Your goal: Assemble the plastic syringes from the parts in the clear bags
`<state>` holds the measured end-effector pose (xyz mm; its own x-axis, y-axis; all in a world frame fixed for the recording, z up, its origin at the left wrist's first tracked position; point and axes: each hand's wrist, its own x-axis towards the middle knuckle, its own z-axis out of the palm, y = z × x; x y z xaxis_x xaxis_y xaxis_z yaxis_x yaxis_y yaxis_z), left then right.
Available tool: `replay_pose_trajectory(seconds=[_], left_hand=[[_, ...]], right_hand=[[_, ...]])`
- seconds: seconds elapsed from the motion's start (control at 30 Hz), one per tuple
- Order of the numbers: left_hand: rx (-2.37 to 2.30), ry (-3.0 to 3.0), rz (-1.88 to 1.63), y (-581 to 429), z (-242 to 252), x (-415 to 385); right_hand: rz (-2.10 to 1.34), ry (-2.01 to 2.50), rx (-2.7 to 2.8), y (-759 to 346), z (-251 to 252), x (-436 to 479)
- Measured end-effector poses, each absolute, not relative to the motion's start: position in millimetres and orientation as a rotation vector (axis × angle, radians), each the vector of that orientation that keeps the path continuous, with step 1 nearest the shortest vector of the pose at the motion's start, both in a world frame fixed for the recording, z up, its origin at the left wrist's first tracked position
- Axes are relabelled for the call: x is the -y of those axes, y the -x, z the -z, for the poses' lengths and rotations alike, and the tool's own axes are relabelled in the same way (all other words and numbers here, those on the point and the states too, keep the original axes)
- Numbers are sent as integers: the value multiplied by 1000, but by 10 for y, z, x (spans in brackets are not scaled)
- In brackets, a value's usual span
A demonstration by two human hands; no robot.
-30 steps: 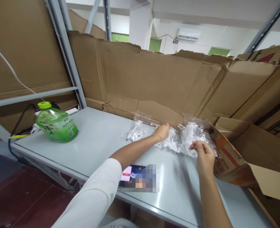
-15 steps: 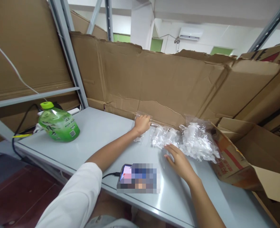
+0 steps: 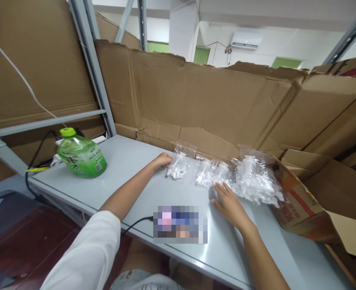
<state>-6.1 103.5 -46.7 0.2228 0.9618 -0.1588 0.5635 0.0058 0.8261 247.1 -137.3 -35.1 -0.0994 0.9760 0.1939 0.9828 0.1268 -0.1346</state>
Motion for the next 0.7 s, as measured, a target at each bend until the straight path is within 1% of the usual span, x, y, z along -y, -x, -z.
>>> replay_pose_trajectory(seconds=[0.2, 0.33, 0.47, 0.57, 0.63, 0.7], left_hand=[[-1281, -1507, -679, -2, 453, -1039], [-1214, -1437, -831, -52, 404, -945], [-1103, -1384, -987, -64, 247, -808], [-1005, -1370, -1054, -65, 54, -626], [-929, -1364, -1075, -83, -76, -445], [-739, -1331, -1099, -127, -179, -226]], right_hand=[[76, 1846, 2165, -2498, 366, 1368], [95, 1733, 2148, -2498, 353, 1349], [73, 1617, 2082, -2453, 308, 1354], [-45, 1571, 1959, -2396, 270, 1373], [-202, 1548, 1830, -2360, 255, 1376], [-392, 1485, 1675, -2331, 243, 1367]])
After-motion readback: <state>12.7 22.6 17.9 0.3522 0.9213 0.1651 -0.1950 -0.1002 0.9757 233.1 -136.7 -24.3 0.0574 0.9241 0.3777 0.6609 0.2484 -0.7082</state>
